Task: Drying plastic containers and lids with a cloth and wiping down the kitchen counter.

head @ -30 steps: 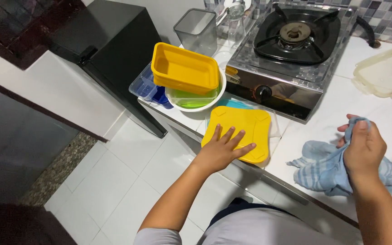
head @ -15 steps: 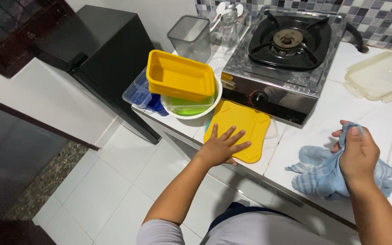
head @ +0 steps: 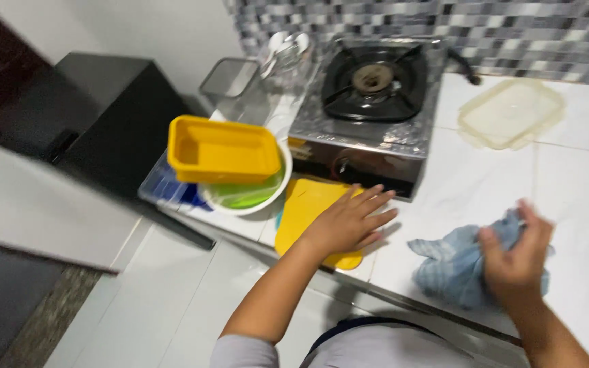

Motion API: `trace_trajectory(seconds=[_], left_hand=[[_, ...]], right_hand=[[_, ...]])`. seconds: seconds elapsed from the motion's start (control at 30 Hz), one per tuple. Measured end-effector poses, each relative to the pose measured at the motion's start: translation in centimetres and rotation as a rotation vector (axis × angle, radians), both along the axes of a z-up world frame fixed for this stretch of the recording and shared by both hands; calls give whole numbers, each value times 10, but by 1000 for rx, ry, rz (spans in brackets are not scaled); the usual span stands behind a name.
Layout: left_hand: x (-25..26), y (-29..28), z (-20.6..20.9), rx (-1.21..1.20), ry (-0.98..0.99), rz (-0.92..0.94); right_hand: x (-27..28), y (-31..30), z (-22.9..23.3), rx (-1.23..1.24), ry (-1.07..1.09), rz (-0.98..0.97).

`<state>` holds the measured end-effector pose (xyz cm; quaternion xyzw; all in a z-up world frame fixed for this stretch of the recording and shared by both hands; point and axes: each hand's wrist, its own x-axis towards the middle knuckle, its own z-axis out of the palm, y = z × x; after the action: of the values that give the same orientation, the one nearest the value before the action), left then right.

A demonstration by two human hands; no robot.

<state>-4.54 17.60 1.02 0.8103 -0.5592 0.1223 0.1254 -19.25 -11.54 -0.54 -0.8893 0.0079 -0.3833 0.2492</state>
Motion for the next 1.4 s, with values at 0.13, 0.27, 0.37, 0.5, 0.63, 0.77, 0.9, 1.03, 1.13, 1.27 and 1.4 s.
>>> trace_trajectory(seconds=[0.13, 0.27, 0.37, 0.5, 0.63, 0.77, 0.9, 1.03, 1.13, 1.27, 1.4], left_hand=[[67, -104, -31, 5, 175, -196], [99, -219, 2, 367, 158, -134], [150, -290, -26, 369, 240, 35], [284, -389, -172, 176, 373, 231], [290, -396, -126, 359, 550, 401], [302, -420, -123, 423, 612, 470], [312, -424, -128, 265, 853, 616], [335, -420, -158, 198, 960, 553], [330, -425, -146, 230, 1021, 500], [269, -417, -67, 304, 921, 631], [246, -431, -60, 414, 836, 626]], right_hand=[[-26, -14, -27, 31, 73, -135], [-49, -14, 14, 1218, 151, -34], [-62, -24, 20, 1347, 156, -184], [-96, -103, -145, 992, 349, -377], [-118, -111, -176, 849, 694, -604], [-137, -107, -222, 720, 736, -583], [-146, -81, -210, 607, 710, -549], [-139, -86, -188, 515, 1094, -545], [-138, -87, -203, 585, 1107, -439], [-141, -76, -185, 533, 1152, -399], [-139, -75, -165, 586, 1257, -314]])
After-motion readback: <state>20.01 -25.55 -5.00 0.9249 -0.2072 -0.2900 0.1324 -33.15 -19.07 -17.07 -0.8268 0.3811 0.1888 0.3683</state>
